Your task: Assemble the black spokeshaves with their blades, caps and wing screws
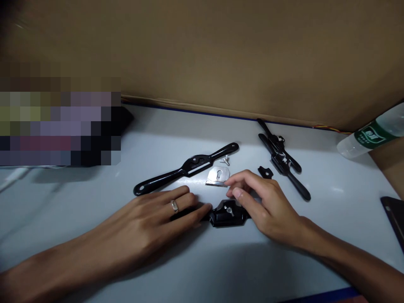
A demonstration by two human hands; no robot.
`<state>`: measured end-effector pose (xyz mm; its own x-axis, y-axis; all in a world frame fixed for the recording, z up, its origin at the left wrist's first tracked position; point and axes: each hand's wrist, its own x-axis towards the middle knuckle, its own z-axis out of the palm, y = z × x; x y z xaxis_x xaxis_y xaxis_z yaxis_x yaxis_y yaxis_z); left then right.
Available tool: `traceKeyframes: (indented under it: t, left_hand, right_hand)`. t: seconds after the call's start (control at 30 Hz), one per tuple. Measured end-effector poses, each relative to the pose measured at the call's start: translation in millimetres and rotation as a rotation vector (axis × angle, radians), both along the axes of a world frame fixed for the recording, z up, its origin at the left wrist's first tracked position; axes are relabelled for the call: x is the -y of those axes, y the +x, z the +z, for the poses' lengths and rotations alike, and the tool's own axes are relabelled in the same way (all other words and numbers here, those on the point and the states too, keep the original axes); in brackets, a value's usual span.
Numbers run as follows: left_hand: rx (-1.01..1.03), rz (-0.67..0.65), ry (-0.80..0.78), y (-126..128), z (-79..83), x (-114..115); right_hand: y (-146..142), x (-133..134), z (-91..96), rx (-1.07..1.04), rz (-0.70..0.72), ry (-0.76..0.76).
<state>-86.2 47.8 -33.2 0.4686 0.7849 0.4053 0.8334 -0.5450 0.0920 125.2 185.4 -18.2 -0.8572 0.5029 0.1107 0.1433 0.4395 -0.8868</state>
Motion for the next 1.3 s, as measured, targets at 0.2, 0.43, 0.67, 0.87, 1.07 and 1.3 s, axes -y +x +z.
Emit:
traceKeyframes:
  t: [0.2,0.43,0.67,0.87,1.07,1.3]
  left_hand:
    - [0.012,0.005,-0.04,0.1,-0.1,0.5]
    - [0.016,0.002,-0.028,1.0,0.8,-0.8]
    - [0.019,0.004,-0.019,0.3,0.7,-1.0]
    - [0.019,0.008,-0.017,0.3,-1.7,-0.7]
    - [0.027,-0.001,-0.044,0.2,-2.6,-0.9]
    - [0.016,0.007,-0.045,-0.6,-1.2,-0.3]
  right_hand:
    - [-1.5,0.2,-0.7,0.002,0.015,0.034]
    - [0.2,0.2,0.1,0.017,0.024,-0.008]
    - [-0.1,-0.5,0.0,0.018,0.021,-0.004]
    - [0.2,-0.5,0.0,0.024,0.031,0.004]
    - [-0.5,-0.9,2.1,0.016,0.053,0.031]
    - [-0.3,0.4,-0.3,0.026,0.02,0.058]
